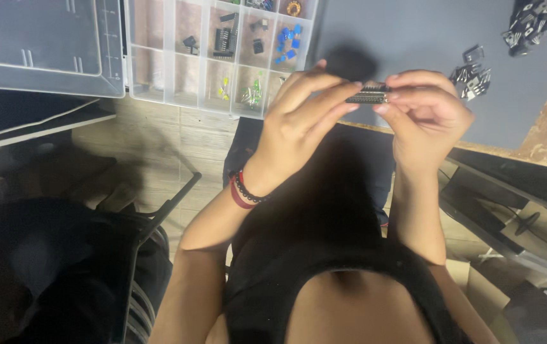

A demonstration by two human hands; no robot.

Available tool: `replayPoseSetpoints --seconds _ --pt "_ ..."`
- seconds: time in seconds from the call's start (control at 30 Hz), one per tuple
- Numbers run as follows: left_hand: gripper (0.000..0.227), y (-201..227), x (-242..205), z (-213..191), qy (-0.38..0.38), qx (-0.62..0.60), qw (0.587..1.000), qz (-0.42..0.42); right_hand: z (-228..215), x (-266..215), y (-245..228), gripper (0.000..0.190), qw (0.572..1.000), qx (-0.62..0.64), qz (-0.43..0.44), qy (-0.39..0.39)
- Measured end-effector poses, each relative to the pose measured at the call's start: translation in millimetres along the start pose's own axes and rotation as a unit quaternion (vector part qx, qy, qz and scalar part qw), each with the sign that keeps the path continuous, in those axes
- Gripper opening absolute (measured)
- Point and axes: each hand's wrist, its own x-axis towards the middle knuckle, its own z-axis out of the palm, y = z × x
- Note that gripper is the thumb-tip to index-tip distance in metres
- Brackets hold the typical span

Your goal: The person assembles small electronic components by hand, picking up parts from a compartmentalized organizer and a pile on the table. They connect wires to a circuit board and handle various small connectors and screws.

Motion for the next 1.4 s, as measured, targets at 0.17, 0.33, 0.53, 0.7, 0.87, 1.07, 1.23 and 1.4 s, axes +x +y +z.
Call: replayPoseSetpoints --seconds 0.17,0.33,0.53,0.7,0.87,1.07,1.23,1.4 --pt "0.018 -2 -9 -11 0.010 0.038 0.999 -0.012 7 1 -13 0.021 0.999 -0.038 -0.012 0.023" --pt "0.017 -12 -21 -41 0.074 0.120 0.989 -0.039 -9 2 9 0.030 0.998 -0.032 -0.021 0.057" --pt "0.014 -38 -16 -88 0.201 0.305 0.927 -0.083 -8 6 14 0.024 0.994 -0.036 0.009 0.100" --pt "0.015 -47 -8 -100 0.196 0.378 0.898 -0.113 -6 7 10 0.023 0.993 -0.028 0.049 0.102" --pt "0.010 -59 -3 -87 0.109 0.397 0.908 -0.085 -10 7 1 0.022 0.992 -0.034 0.052 0.112" --pt "0.016 -84 -15 -87 0.052 0.472 0.876 -0.086 -28 -2 -6 0.020 0.990 -0.059 0.086 0.090" --pt "0.033 -87 -4 -78 0.020 0.487 0.863 -0.128 -34 -21 -11 0.016 0.985 -0.075 0.157 -0.005" --pt "0.027 -79 2 -78 0.046 0.498 0.859 -0.107 -42 -28 -12 0.015 0.984 -0.138 0.106 -0.045"
